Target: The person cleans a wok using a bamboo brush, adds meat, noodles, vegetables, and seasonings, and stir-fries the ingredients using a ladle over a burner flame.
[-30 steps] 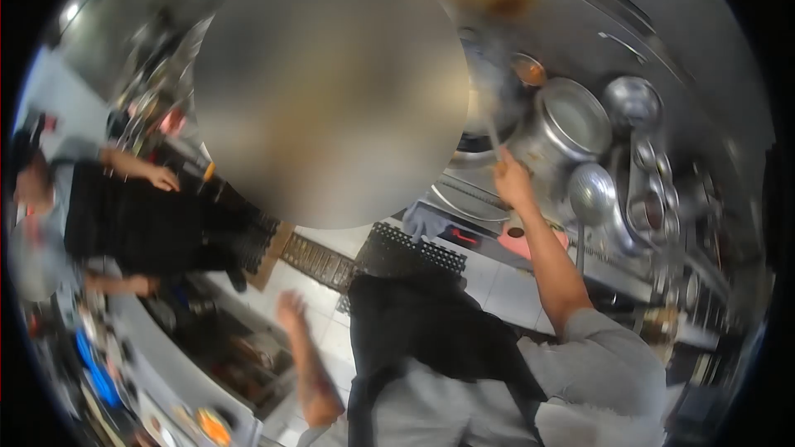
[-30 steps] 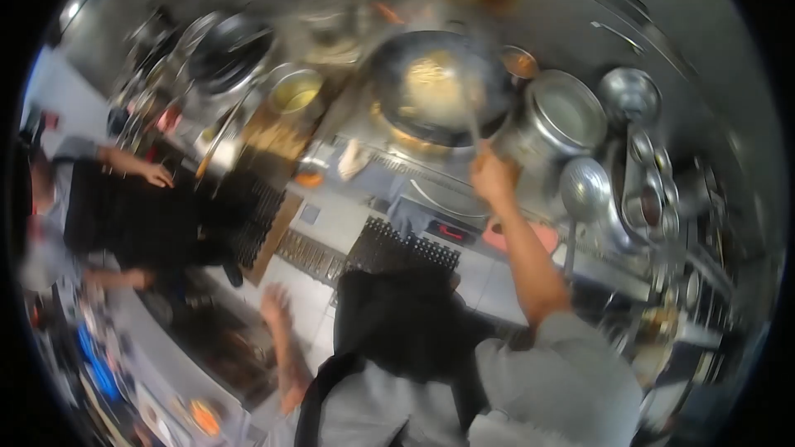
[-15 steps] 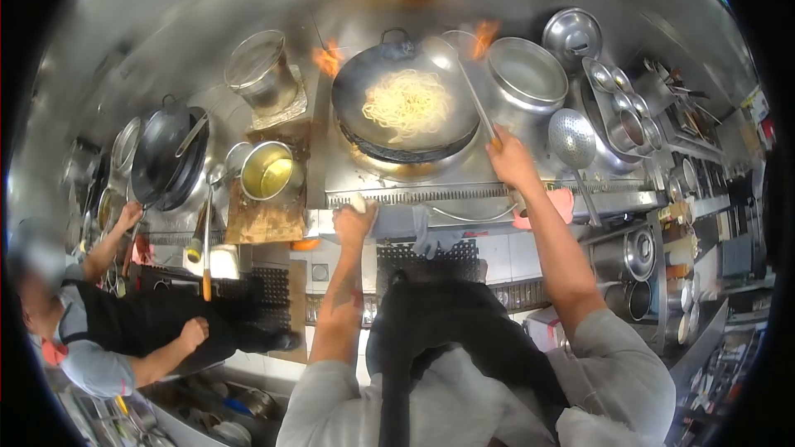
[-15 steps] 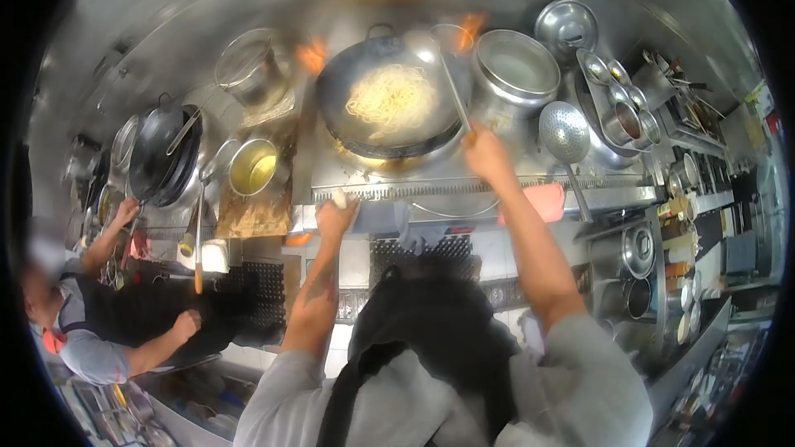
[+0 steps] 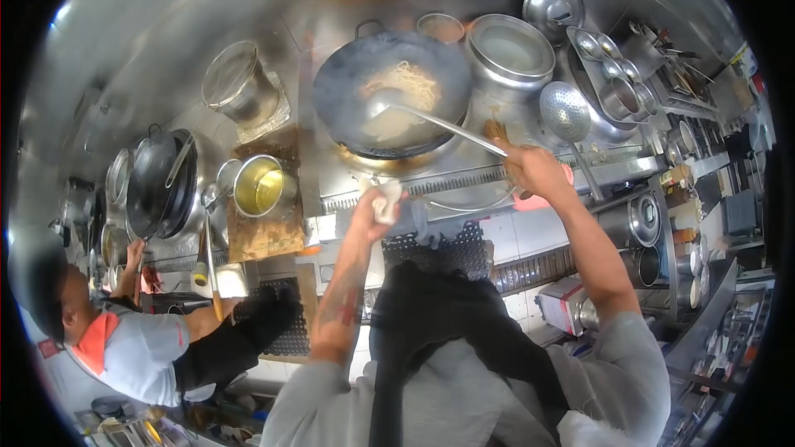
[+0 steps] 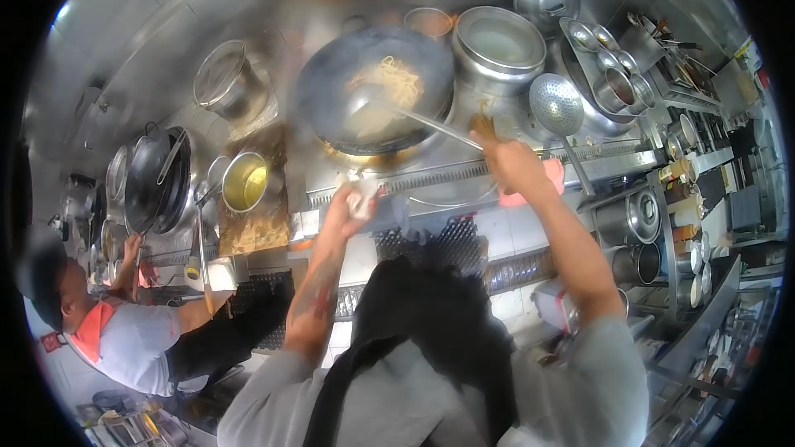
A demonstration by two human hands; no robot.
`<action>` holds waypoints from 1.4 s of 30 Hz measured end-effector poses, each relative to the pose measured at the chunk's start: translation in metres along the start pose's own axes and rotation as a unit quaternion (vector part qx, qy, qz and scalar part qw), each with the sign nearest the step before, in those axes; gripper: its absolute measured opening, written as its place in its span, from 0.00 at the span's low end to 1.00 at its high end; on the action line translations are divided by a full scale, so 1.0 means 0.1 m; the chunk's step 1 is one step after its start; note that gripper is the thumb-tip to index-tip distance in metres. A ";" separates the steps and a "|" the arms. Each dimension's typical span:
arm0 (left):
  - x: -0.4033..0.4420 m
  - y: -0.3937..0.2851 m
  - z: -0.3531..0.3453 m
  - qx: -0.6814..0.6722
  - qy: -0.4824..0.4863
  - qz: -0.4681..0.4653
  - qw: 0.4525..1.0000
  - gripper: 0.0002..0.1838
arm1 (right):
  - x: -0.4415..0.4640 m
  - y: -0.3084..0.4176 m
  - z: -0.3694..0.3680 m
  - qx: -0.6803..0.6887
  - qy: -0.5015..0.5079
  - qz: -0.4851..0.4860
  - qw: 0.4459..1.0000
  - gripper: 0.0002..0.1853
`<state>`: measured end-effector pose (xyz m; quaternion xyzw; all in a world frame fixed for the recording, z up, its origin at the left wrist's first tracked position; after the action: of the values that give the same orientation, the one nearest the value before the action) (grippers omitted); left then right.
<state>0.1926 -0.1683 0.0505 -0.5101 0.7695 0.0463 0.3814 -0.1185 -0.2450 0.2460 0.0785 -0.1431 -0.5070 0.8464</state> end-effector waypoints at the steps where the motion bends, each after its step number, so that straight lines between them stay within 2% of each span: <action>1: 0.02 0.01 -0.31 -0.023 -0.026 -0.007 0.999 0.24 | -0.13 0.03 -0.04 0.001 0.000 0.000 1.000 0.27; 3: 0.23 -0.09 -0.72 -0.074 -0.007 -0.005 0.997 0.24 | -0.38 0.00 -0.14 0.067 -0.044 -0.089 0.993 0.29; 4: 0.42 -0.15 -0.85 -0.070 -0.063 -0.034 0.995 0.23 | -0.51 0.06 -0.23 0.066 -0.047 -0.087 0.993 0.29; 5: 0.60 -0.22 -0.90 -0.065 -0.121 -0.063 0.989 0.23 | -0.65 0.09 -0.29 0.116 -0.093 -0.115 0.982 0.28; 6: 0.80 -0.27 -0.93 -0.063 -0.120 -0.063 0.989 0.23 | -0.74 0.10 -0.30 0.166 -0.137 -0.143 0.966 0.27; 7: 1.01 -0.32 -0.92 -0.060 -0.115 -0.069 0.989 0.21 | -0.79 0.23 0.04 0.112 -0.056 -0.190 0.974 0.26; 8: 1.10 -0.32 -0.92 -0.057 -0.110 -0.074 0.990 0.19 | -0.87 0.27 0.37 0.114 -0.058 -0.191 0.973 0.26; 9: 0.98 -0.31 -1.02 -0.064 -0.067 -0.071 0.993 0.15 | -0.92 0.33 0.64 0.119 -0.045 -0.142 0.982 0.27; 10: 1.16 -0.39 -1.01 -0.055 -0.063 -0.077 0.994 0.15 | -0.93 0.38 0.86 0.124 -0.038 -0.092 0.987 0.28; 12: 1.60 -0.33 -0.52 -0.003 -0.101 -0.124 0.987 0.11 | -0.94 0.39 1.05 0.028 0.011 -0.034 0.999 0.28; 13: 1.04 -0.26 -0.82 0.047 -0.097 -0.149 0.983 0.08 | -0.92 0.52 1.28 -0.020 0.020 -0.015 1.000 0.27; 14: 0.81 -0.15 -0.80 0.047 -0.101 -0.144 0.983 0.08 | -0.90 0.65 1.52 -0.072 0.026 0.009 0.997 0.26; 17: 0.05 0.05 -1.00 -0.019 -0.090 -0.104 0.990 0.09 | -0.98 0.72 1.93 -0.119 0.059 0.059 0.989 0.27; 19: -0.73 0.31 -1.30 0.039 -0.032 -0.035 0.998 0.09 | -0.90 0.83 1.92 -0.107 0.066 0.049 0.991 0.27; 20: -0.62 0.25 -1.32 0.036 -0.033 -0.035 0.998 0.09 | -0.88 0.89 1.88 -0.092 0.074 0.033 0.992 0.26; 22: -0.27 -0.02 -1.36 -0.031 -0.046 -0.069 0.996 0.07 | -0.68 0.92 1.53 -0.115 0.033 0.076 0.990 0.25; 23: -0.36 0.04 -1.47 -0.067 -0.149 -0.104 0.981 0.07 | -0.50 0.90 1.27 -0.108 0.069 0.049 0.991 0.28; 24: 0.07 0.16 -1.20 -0.070 -0.109 -0.100 0.987 0.07 | -0.34 0.86 0.98 -0.101 0.106 0.021 0.989 0.30; 26: 0.87 0.41 -0.70 -0.073 -0.029 -0.090 0.993 0.07 | -0.12 0.75 0.41 -0.107 0.070 0.043 0.991 0.33; 27: 0.91 0.51 -0.58 -0.074 -0.028 -0.090 0.993 0.07 | -0.12 0.80 0.28 -0.108 0.070 0.044 0.991 0.33; 28: 0.86 0.67 -0.41 -0.038 -0.049 -0.094 0.994 0.08 | -0.13 0.86 0.24 -0.096 0.028 0.014 0.995 0.34; 29: 0.80 0.78 -0.30 -0.002 -0.069 -0.099 0.993 0.09 | -0.15 0.88 0.26 -0.083 -0.016 -0.015 0.996 0.34; 32: 0.44 0.79 -0.36 0.040 -0.103 -0.124 0.986 0.09 | -0.35 0.95 0.55 -0.075 -0.063 -0.008 0.995 0.32; 34: 0.55 0.50 -0.59 -0.052 -0.105 -0.132 0.984 0.06 | -0.41 0.93 0.84 -0.068 -0.047 0.002 0.997 0.32; 35: 0.87 0.28 -0.58 -0.029 -0.051 -0.161 0.985 0.07 | -0.48 0.91 0.91 -0.061 -0.032 0.011 0.998 0.33; 36: 0.87 0.09 -0.69 -0.011 -0.051 -0.167 0.985 0.07 | -0.54 0.87 0.95 -0.061 -0.027 0.007 0.998 0.33; 37: 0.91 -0.06 -0.80 -0.015 -0.092 -0.153 0.984 0.07 | -0.58 0.84 0.98 -0.040 -0.023 0.003 0.999 0.32; 38: 0.97 -0.19 -0.86 -0.016 -0.091 -0.152 0.984 0.07 | -0.59 0.80 1.01 -0.020 -0.021 0.000 1.000 0.32; 40: 1.07 -0.24 -0.87 0.045 -0.124 -0.092 0.987 0.07 | -0.64 0.74 0.99 -0.023 -0.014 -0.025 0.999 0.31; 42: 0.98 -0.26 -0.98 0.038 -0.123 -0.120 0.984 0.07 | -0.60 0.60 1.02 -0.023 -0.011 -0.046 0.999 0.30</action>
<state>0.1427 -0.2992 0.0660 -0.5740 0.6516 0.0331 0.4948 -0.1276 -0.1628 0.3499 0.0595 -0.1371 -0.5495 0.8220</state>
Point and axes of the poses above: each hand's wrist, its own x-axis towards the middle knuckle, its own z-axis out of the back of the hand, y = z × x, the point moved 7 cm from there along x, towards the middle knuckle, and after that the axes turned 10 degrees about -y, right-handed, at the moved point
